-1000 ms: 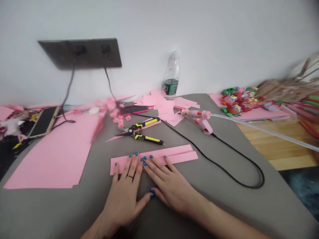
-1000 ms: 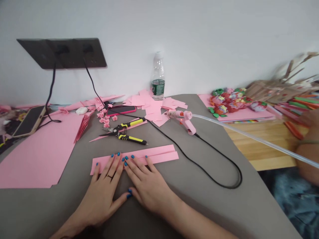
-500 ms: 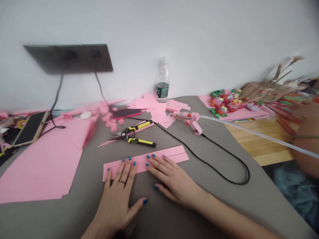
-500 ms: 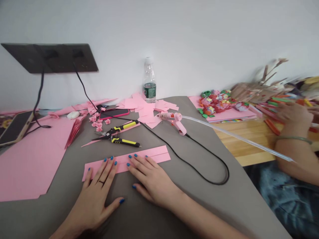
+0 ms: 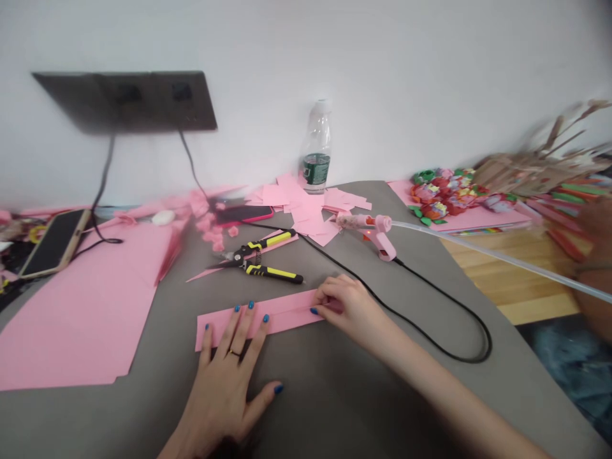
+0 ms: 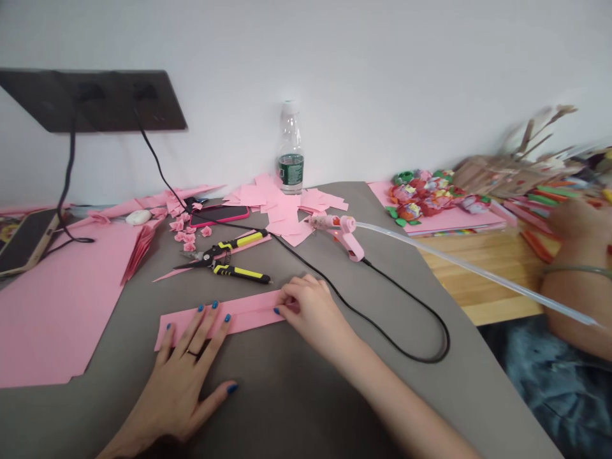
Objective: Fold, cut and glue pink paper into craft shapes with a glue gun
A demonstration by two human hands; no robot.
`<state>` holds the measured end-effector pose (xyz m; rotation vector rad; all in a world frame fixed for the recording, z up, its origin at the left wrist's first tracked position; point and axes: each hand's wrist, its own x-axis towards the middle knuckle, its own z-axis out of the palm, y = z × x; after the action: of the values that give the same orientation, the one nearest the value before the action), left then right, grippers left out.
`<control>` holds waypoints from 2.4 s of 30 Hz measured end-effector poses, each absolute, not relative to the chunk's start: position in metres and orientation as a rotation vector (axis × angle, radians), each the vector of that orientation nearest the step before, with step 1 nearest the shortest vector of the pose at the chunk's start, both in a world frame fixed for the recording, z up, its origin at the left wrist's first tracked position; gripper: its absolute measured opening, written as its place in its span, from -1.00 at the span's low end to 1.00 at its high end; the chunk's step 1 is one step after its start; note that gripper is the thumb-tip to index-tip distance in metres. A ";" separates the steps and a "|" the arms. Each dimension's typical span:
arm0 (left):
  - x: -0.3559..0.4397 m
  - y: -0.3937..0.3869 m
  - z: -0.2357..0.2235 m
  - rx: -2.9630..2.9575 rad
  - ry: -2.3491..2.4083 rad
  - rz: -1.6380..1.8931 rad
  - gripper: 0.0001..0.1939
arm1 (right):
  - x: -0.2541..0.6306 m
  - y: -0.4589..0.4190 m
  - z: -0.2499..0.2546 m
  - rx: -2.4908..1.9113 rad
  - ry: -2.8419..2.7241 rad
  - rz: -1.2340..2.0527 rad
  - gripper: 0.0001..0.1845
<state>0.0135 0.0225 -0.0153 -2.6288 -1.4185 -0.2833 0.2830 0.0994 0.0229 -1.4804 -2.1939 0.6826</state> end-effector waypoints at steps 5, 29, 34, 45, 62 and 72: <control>0.014 0.023 -0.015 -2.627 -1.412 -0.279 -0.13 | 0.279 0.105 0.029 -1.585 -2.190 0.751 -0.80; 0.026 0.022 -0.013 -2.663 -1.377 -0.298 -0.16 | 0.252 0.052 0.003 -1.062 -2.603 0.278 -0.59; 0.026 0.022 -0.014 -2.673 -1.382 -0.281 -0.17 | 0.266 0.050 0.004 -1.138 -2.709 0.403 -0.46; 0.025 0.023 -0.015 -2.682 -1.349 -0.333 -0.13 | 0.287 0.067 0.007 -1.017 -2.896 0.483 -0.33; 0.023 0.024 -0.011 -2.709 -1.372 -0.246 -0.11 | 0.316 0.074 0.012 -0.967 -2.920 0.271 -0.39; 0.023 0.025 -0.012 -2.709 -1.378 -0.227 -0.09 | 0.368 0.057 0.013 -1.224 -2.669 -0.289 -0.63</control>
<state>0.0227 0.0247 -0.0116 -2.7088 -1.3781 -0.2268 0.3684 0.0572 0.0125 -1.2239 -2.6688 -0.2885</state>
